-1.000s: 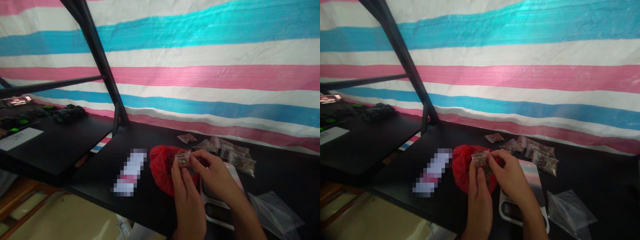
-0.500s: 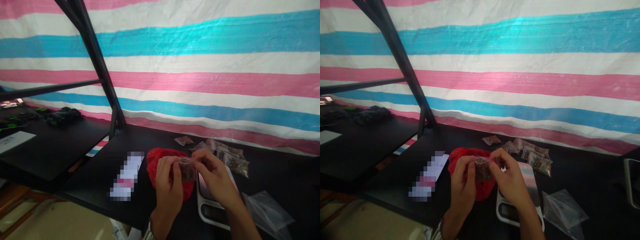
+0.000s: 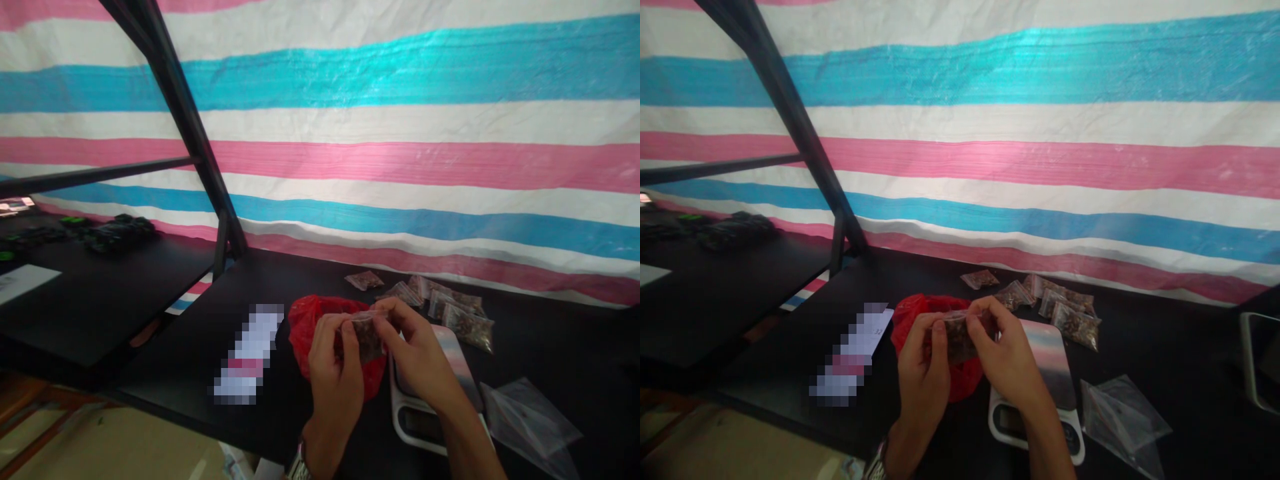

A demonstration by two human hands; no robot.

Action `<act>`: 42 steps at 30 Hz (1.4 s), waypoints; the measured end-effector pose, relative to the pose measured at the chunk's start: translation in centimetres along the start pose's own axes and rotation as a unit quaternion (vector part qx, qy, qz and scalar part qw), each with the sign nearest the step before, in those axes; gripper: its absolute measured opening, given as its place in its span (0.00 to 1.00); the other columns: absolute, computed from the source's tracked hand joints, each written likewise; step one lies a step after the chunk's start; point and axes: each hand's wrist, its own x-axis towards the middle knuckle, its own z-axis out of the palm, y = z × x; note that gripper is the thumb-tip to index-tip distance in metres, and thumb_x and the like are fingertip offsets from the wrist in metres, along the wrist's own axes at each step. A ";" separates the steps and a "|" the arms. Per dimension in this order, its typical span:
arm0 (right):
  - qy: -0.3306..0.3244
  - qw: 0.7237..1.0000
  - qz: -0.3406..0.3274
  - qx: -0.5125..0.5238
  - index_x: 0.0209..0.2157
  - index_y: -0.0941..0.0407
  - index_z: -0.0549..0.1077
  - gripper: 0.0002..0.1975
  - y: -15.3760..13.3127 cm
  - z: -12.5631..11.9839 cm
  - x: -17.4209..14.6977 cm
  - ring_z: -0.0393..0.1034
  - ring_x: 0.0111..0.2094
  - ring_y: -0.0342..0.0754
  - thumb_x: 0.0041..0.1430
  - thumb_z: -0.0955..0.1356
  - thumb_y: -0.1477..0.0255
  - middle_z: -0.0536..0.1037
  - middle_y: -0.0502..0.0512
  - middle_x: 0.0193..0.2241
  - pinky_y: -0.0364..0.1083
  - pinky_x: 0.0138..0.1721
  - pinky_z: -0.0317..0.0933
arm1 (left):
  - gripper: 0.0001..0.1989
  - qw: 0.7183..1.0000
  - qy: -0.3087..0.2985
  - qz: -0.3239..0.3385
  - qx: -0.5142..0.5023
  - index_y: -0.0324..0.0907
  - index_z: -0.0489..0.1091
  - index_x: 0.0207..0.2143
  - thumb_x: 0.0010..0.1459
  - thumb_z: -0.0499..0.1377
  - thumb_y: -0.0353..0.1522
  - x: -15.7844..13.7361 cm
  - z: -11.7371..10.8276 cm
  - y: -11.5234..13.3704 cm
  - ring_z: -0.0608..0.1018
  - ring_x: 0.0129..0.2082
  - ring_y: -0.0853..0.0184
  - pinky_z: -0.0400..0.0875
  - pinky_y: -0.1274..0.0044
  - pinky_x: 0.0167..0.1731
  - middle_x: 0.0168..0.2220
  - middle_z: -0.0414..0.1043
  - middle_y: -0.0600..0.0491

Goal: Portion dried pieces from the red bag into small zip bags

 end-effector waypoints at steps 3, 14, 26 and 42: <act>-0.004 1.000 0.015 -0.006 0.36 0.53 0.75 0.10 0.1 -0.1 0.0 0.69 0.31 0.48 0.61 0.69 0.61 0.75 0.50 0.29 0.45 0.34 0.64 | 0.11 1.000 0.003 -0.009 -0.005 0.45 0.75 0.37 0.73 0.56 0.35 0.0 0.2 0.0 0.79 0.35 0.65 0.74 0.75 0.38 0.35 0.77 0.53; -0.016 0.999 0.023 -0.023 0.35 0.54 0.77 0.14 0.5 -0.4 -0.3 0.64 0.27 0.46 0.63 0.69 0.58 0.72 0.48 0.25 0.44 0.30 0.60 | 0.16 0.986 0.046 -0.130 -0.097 0.44 0.75 0.32 0.68 0.61 0.44 0.5 1.2 0.7 0.78 0.27 0.68 0.74 0.79 0.29 0.28 0.76 0.56; 0.043 0.986 0.120 -0.111 0.28 0.53 0.78 0.15 2.5 -10.3 -1.9 0.73 0.28 0.50 0.57 0.71 0.56 0.80 0.52 0.25 0.46 0.30 0.65 | 0.13 0.997 0.028 -0.060 -0.051 0.43 0.75 0.40 0.73 0.54 0.37 -0.6 1.3 -0.3 0.75 0.30 0.68 0.73 0.77 0.31 0.32 0.72 0.54; 0.233 0.936 0.129 -0.229 0.37 0.56 0.84 0.19 6.1 -13.8 -2.6 0.78 0.34 0.55 0.58 0.68 0.57 0.88 0.61 0.37 0.52 0.40 0.68 | 0.11 0.976 -0.030 0.192 0.095 0.45 0.71 0.40 0.70 0.51 0.25 -2.6 2.0 -0.7 0.78 0.36 0.65 0.73 0.74 0.36 0.35 0.73 0.52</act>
